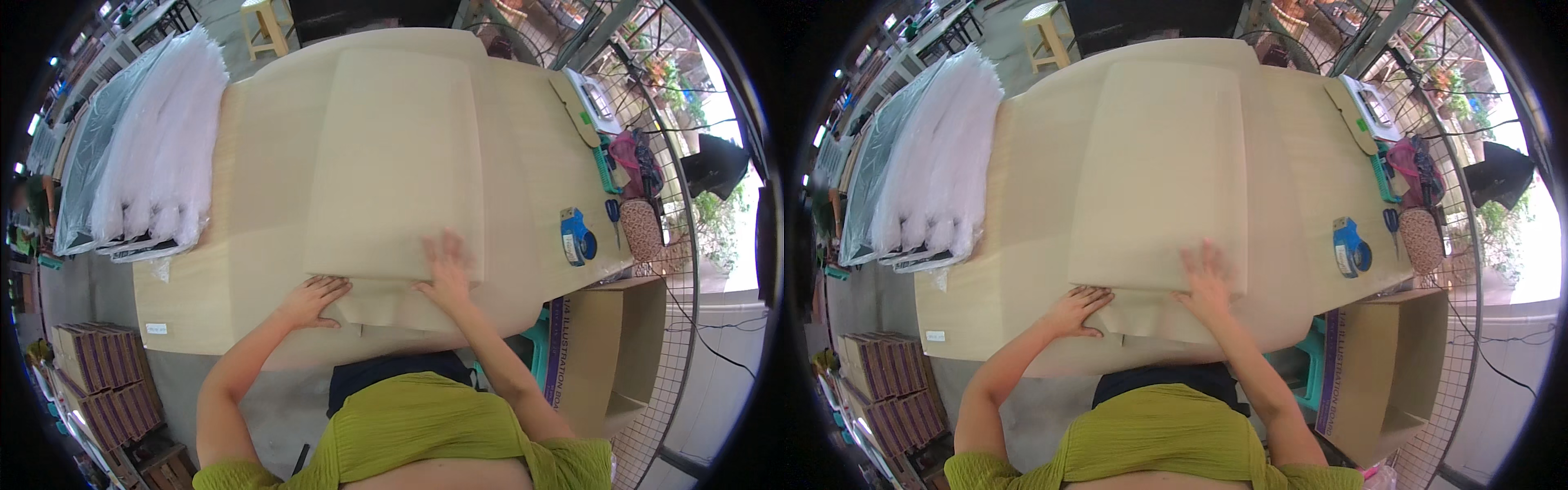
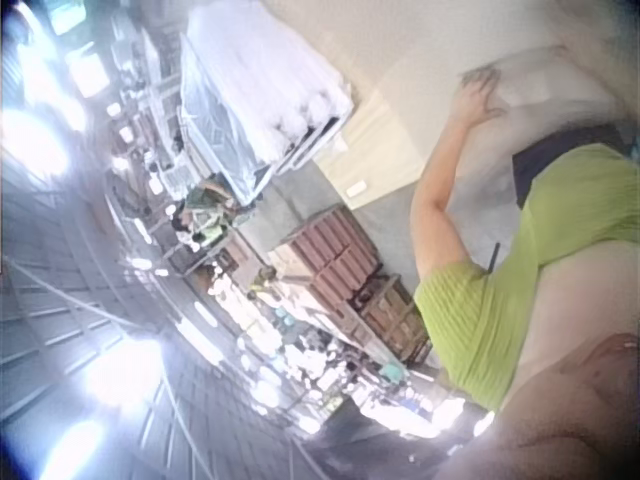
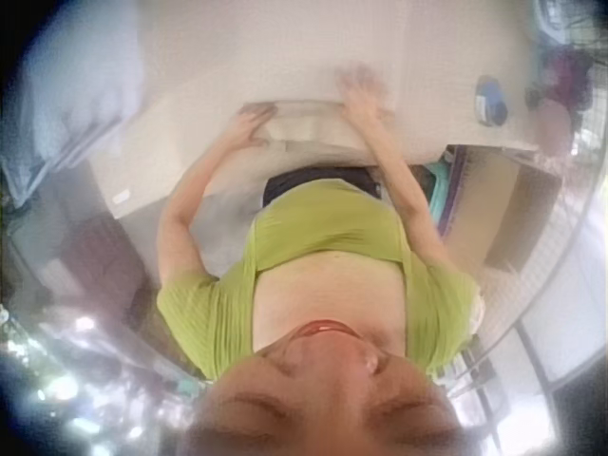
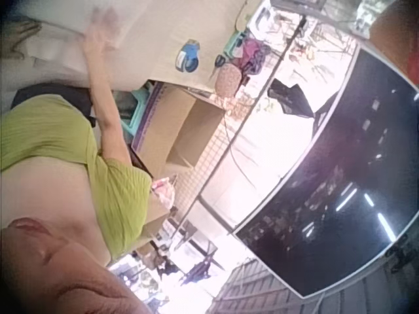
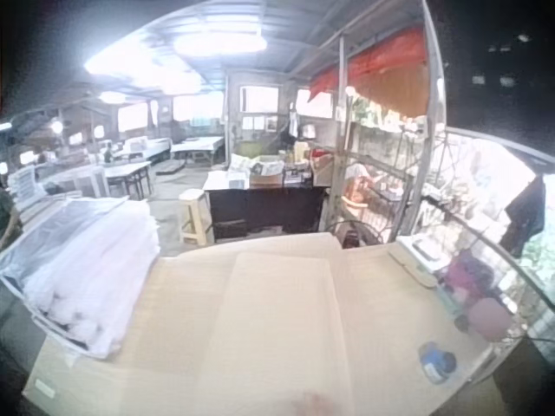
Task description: The person wraps two separate rectangular items in large sheets of brown paper on a table, securing them with tape. After wrapping each item, the person places it into a large cardboard box on the floor nearby.
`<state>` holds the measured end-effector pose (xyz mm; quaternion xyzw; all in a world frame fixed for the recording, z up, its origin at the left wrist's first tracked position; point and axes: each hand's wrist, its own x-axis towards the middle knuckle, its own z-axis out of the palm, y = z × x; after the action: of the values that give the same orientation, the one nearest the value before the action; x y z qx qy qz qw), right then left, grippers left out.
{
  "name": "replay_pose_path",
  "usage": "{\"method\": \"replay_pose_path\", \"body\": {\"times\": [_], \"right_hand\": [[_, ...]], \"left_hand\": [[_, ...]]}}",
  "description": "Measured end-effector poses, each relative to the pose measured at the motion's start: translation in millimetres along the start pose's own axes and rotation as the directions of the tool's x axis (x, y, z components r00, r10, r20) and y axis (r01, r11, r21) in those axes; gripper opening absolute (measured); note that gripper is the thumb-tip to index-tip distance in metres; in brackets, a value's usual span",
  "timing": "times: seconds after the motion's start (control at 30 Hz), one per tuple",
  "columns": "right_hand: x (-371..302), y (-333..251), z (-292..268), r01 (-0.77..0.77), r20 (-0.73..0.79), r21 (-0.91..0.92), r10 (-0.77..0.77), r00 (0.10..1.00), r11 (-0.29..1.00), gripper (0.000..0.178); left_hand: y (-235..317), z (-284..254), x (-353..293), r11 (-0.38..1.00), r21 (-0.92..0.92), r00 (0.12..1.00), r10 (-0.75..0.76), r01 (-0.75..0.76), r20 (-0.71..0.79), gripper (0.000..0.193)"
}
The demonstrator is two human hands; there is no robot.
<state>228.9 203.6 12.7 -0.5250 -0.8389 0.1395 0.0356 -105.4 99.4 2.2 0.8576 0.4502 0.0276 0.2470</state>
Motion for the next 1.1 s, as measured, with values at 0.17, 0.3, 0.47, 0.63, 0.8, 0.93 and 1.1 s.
{"method": "replay_pose_path", "body": {"times": [0.17, 0.3, 0.47, 0.63, 0.8, 0.93, 1.1], "right_hand": [[-41, 71, -2, -0.454, -0.069, 0.146, 0.467, 0.882, 0.879, 0.128], [-43, 79, 9, -0.481, -0.073, 0.149, 0.495, 0.866, 0.864, 0.130], [-50, 76, 19, -0.120, -0.341, 0.221, 0.192, 0.920, 0.968, 0.098], [-89, 49, -12, 0.238, -0.048, 0.347, -0.237, 0.970, 0.907, 0.084], [-87, 100, 31, -0.024, -0.010, 0.650, 0.040, 0.999, 0.760, 0.058], [-70, 83, 18, 0.221, -0.227, -0.017, -0.219, 0.949, 0.975, 0.045], [-45, 84, 33, 0.284, -0.272, 0.133, -0.240, 0.932, 0.950, 0.035]], "left_hand": [[11, -3, 6, 0.995, 0.090, 0.999, -0.049, 0.049, 0.003, 0.093], [28, 2, 21, 0.980, 0.117, 0.981, -0.143, 0.159, -0.131, 0.078], [19, 14, 6, 0.961, -0.082, 0.927, -0.278, 0.265, -0.253, 0.056], [8, 35, 18, 0.949, -0.170, 0.910, -0.305, 0.265, -0.281, 0.041], [21, -7, 34, 0.934, -0.128, 0.908, -0.354, 0.332, -0.225, 0.030], [19, -2, 27, 0.883, -0.154, 0.848, -0.469, 0.444, -0.247, 0.045], [28, 19, 18, 0.882, -0.259, 0.831, -0.462, 0.394, -0.309, 0.036]]}}
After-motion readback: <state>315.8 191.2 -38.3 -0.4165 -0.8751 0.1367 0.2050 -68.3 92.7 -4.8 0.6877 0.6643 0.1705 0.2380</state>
